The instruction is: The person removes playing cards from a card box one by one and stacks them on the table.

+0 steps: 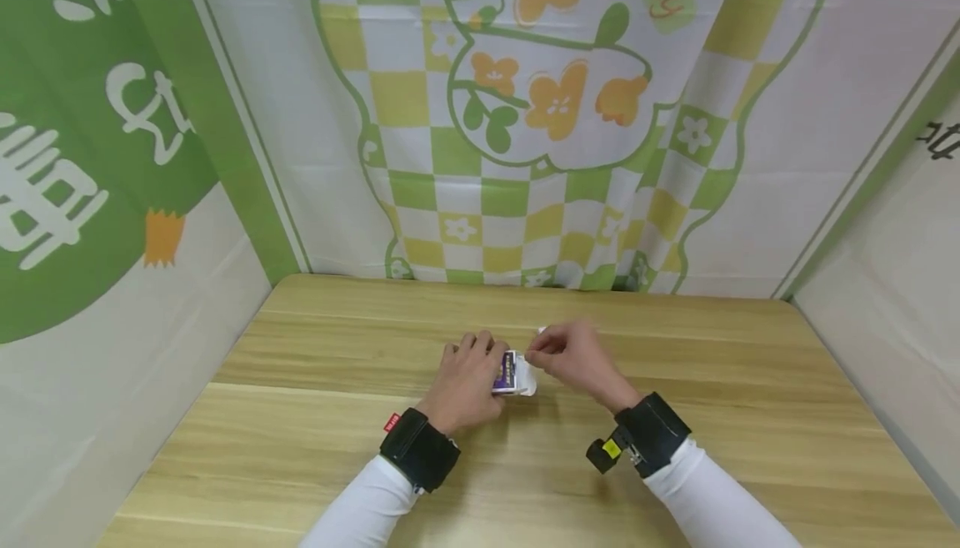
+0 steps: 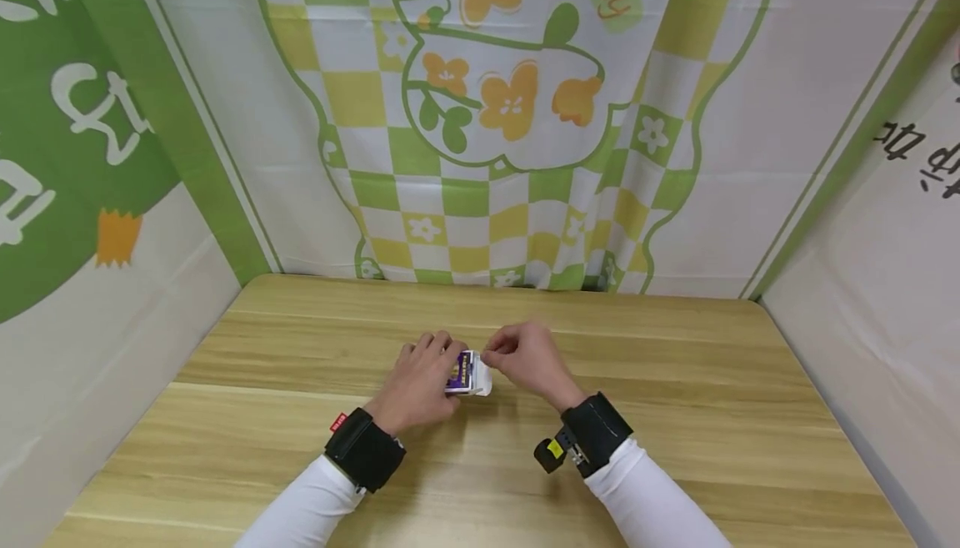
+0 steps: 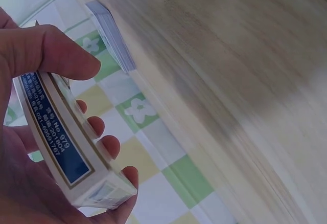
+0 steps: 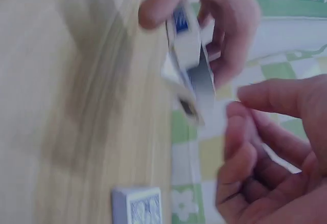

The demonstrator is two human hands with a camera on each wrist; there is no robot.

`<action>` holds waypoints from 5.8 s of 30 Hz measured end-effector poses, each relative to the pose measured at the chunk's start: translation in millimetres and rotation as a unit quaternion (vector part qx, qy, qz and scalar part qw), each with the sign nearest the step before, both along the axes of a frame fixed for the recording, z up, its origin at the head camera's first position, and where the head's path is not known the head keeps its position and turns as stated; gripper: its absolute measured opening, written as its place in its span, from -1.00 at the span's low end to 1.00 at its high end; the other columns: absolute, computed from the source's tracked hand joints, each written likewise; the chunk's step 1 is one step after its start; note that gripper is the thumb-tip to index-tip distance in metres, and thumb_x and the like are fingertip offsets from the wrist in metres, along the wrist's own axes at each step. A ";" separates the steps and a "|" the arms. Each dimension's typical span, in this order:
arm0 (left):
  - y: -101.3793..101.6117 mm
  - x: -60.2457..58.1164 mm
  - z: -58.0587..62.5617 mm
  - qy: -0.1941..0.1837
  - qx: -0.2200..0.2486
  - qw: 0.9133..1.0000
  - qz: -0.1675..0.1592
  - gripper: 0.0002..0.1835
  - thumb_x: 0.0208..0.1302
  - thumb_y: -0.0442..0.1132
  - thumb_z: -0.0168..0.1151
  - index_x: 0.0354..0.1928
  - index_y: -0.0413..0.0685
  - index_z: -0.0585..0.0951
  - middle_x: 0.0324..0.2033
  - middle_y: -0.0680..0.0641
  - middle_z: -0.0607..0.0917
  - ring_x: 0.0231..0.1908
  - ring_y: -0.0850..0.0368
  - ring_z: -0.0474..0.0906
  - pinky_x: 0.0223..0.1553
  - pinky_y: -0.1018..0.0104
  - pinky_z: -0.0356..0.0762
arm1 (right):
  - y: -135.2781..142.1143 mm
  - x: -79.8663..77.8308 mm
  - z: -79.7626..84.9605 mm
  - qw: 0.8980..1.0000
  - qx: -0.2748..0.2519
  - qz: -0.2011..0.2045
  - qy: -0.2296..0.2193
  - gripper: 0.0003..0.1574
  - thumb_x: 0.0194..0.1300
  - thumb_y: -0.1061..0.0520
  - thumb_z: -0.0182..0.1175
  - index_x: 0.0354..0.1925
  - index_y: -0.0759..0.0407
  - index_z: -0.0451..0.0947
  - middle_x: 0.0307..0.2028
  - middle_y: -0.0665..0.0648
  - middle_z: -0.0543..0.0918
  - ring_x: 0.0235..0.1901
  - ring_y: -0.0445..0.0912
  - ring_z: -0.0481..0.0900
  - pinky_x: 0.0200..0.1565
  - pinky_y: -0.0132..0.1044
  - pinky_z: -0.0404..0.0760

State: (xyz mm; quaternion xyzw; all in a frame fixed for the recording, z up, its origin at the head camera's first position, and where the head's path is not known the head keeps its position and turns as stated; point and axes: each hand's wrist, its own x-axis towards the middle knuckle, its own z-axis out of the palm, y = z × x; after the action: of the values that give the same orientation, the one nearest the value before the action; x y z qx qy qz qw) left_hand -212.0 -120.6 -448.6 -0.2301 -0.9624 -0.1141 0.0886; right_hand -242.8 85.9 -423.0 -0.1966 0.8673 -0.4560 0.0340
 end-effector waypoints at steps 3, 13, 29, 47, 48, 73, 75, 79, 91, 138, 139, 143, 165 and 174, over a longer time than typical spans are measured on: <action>0.8 -0.8 1.6 0.002 0.003 1.000 -0.002 -0.29 -0.14 -0.19 0.53 0.17 -0.09 0.53 -0.02 -0.11 0.53 0.02 -0.10 0.45 0.07 -0.18 0.46 | -3.2 5.4 -1.2 0.999 -0.009 0.015 -0.051 -0.94 0.27 0.18 0.38 -0.33 0.16 0.76 -0.44 0.01 0.70 -0.46 -0.12 0.61 -0.41 -0.30 0.59; 3.9 1.4 5.7 0.013 0.010 1.000 -0.021 -0.29 -0.15 -0.21 0.53 0.17 -0.07 0.53 -0.01 -0.09 0.53 0.03 -0.09 0.45 0.04 -0.15 0.48 | -3.8 9.5 -12.8 0.995 -0.030 -0.013 -0.098 -0.85 0.15 0.24 0.45 -0.36 0.29 0.66 -0.47 0.08 0.69 -0.48 -0.12 0.60 -0.44 -0.29 0.58; 0.7 -0.9 -0.7 0.000 0.004 1.000 -0.023 -0.27 -0.16 -0.21 0.54 0.18 -0.06 0.53 0.04 -0.12 0.53 0.10 -0.13 0.45 0.13 -0.23 0.44 | 6.8 24.4 16.1 0.952 0.222 0.069 0.198 -0.55 -0.05 0.08 0.60 -0.17 0.14 0.68 -0.02 0.18 0.63 -0.04 0.07 0.60 -0.09 -0.06 0.63; -5.0 0.2 -3.8 -0.020 0.015 1.000 -0.015 -0.28 -0.17 -0.25 0.54 0.17 -0.10 0.54 0.05 -0.14 0.54 0.09 -0.14 0.45 0.18 -0.24 0.39 | 35.9 -2.0 19.6 0.939 0.305 0.094 0.128 -0.55 -0.11 0.19 0.58 -0.18 0.24 0.70 -0.27 0.15 0.66 -0.32 -0.05 0.56 -0.26 -0.19 0.60; -5.1 0.1 -3.9 -0.022 0.015 1.000 -0.013 -0.27 -0.18 -0.25 0.53 0.17 -0.10 0.54 0.05 -0.14 0.54 0.09 -0.14 0.45 0.18 -0.25 0.39 | 37.4 -5.2 19.7 0.942 0.307 0.065 0.117 -0.53 -0.08 0.16 0.58 -0.15 0.25 0.71 -0.26 0.16 0.67 -0.32 -0.05 0.56 -0.26 -0.18 0.60; -0.1 1.2 -4.7 -0.019 -0.001 1.000 -0.014 -0.30 -0.13 -0.18 0.54 0.17 -0.07 0.55 -0.02 -0.10 0.53 0.05 -0.10 0.45 0.10 -0.16 0.46 | 10.8 -41.5 -22.8 0.953 0.268 -0.134 0.043 -0.58 -0.03 -0.04 0.57 -0.54 0.22 0.60 -0.54 0.12 0.60 -0.52 -0.03 0.52 -0.53 -0.25 0.44; -0.5 1.7 -4.8 -0.018 0.000 1.000 -0.014 -0.30 -0.13 -0.18 0.54 0.17 -0.07 0.55 -0.03 -0.10 0.53 0.04 -0.10 0.45 0.09 -0.16 0.46 | 10.8 -41.3 -23.7 0.954 0.267 -0.131 0.046 -0.57 -0.03 -0.03 0.57 -0.56 0.22 0.58 -0.56 0.11 0.59 -0.53 -0.03 0.52 -0.54 -0.25 0.43; -1.0 2.4 -4.9 -0.014 -0.001 1.000 -0.016 -0.30 -0.13 -0.17 0.54 0.16 -0.08 0.56 -0.04 -0.10 0.53 0.03 -0.09 0.46 0.07 -0.14 0.48 | 10.7 -41.4 -26.1 0.955 0.263 -0.134 0.043 -0.56 -0.04 -0.01 0.58 -0.59 0.22 0.55 -0.57 0.11 0.57 -0.54 -0.03 0.52 -0.55 -0.26 0.41; -0.9 1.7 -6.4 -0.017 -0.008 1.000 -0.013 -0.30 -0.13 -0.18 0.53 0.17 -0.07 0.55 -0.03 -0.10 0.53 0.04 -0.09 0.46 0.09 -0.14 0.48 | 9.8 -41.5 -28.3 0.953 0.267 -0.137 0.033 -0.53 -0.01 -0.06 0.57 -0.62 0.20 0.53 -0.59 0.09 0.56 -0.56 -0.05 0.51 -0.57 -0.28 0.39; 2.6 4.7 -1.6 -0.003 0.002 1.000 -0.019 -0.30 -0.12 -0.18 0.54 0.17 -0.04 0.53 0.01 -0.06 0.52 0.05 -0.05 0.43 0.08 -0.09 0.45 | -0.3 12.7 -9.2 0.999 0.010 0.037 -0.021 -0.95 0.23 0.23 0.39 -0.38 0.17 0.72 -0.48 -0.02 0.68 -0.48 -0.16 0.58 -0.47 -0.33 0.55; 3.3 4.8 -0.7 0.001 0.003 1.000 -0.021 -0.31 -0.12 -0.18 0.54 0.16 -0.03 0.53 0.01 -0.06 0.52 0.06 -0.05 0.42 0.08 -0.09 0.45 | -1.3 14.9 -11.3 0.999 0.000 0.028 -0.032 -0.94 0.22 0.23 0.40 -0.39 0.19 0.71 -0.49 -0.01 0.68 -0.49 -0.16 0.58 -0.47 -0.34 0.55; 5.4 5.2 0.9 0.012 0.002 0.999 -0.030 -0.32 -0.13 -0.17 0.53 0.14 -0.03 0.53 0.00 -0.07 0.53 0.05 -0.06 0.43 0.06 -0.09 0.46 | -1.1 18.5 -19.8 0.998 -0.035 -0.003 -0.060 -0.85 0.15 0.27 0.44 -0.41 0.27 0.62 -0.49 0.06 0.65 -0.49 -0.14 0.59 -0.47 -0.33 0.56; 0.4 4.2 1.1 -0.004 -0.004 1.000 -0.031 -0.27 -0.15 -0.17 0.54 0.18 -0.03 0.53 0.02 -0.07 0.52 0.05 -0.04 0.43 0.08 -0.10 0.48 | 7.8 20.0 8.3 0.942 0.234 0.157 0.185 -0.68 0.00 0.15 0.56 -0.23 0.08 0.71 -0.06 0.10 0.62 -0.07 0.01 0.60 -0.04 -0.10 0.65; 1.2 4.9 -1.3 -0.002 0.016 0.999 -0.042 -0.26 -0.18 -0.14 0.55 0.18 -0.02 0.54 0.00 -0.05 0.53 0.06 -0.04 0.45 0.03 -0.04 0.49 | 16.8 15.1 7.2 0.946 0.230 0.172 0.149 -0.63 -0.03 0.14 0.58 -0.20 0.10 0.71 -0.15 0.07 0.63 -0.20 -0.08 0.59 -0.18 -0.26 0.64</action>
State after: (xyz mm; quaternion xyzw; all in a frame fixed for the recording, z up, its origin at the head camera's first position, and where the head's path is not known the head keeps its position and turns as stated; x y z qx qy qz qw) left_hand -207.1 -119.4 -449.9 -0.2689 -0.9501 -0.1331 0.0852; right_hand -227.7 102.6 -415.8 -0.3954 0.8968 -0.1969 0.0262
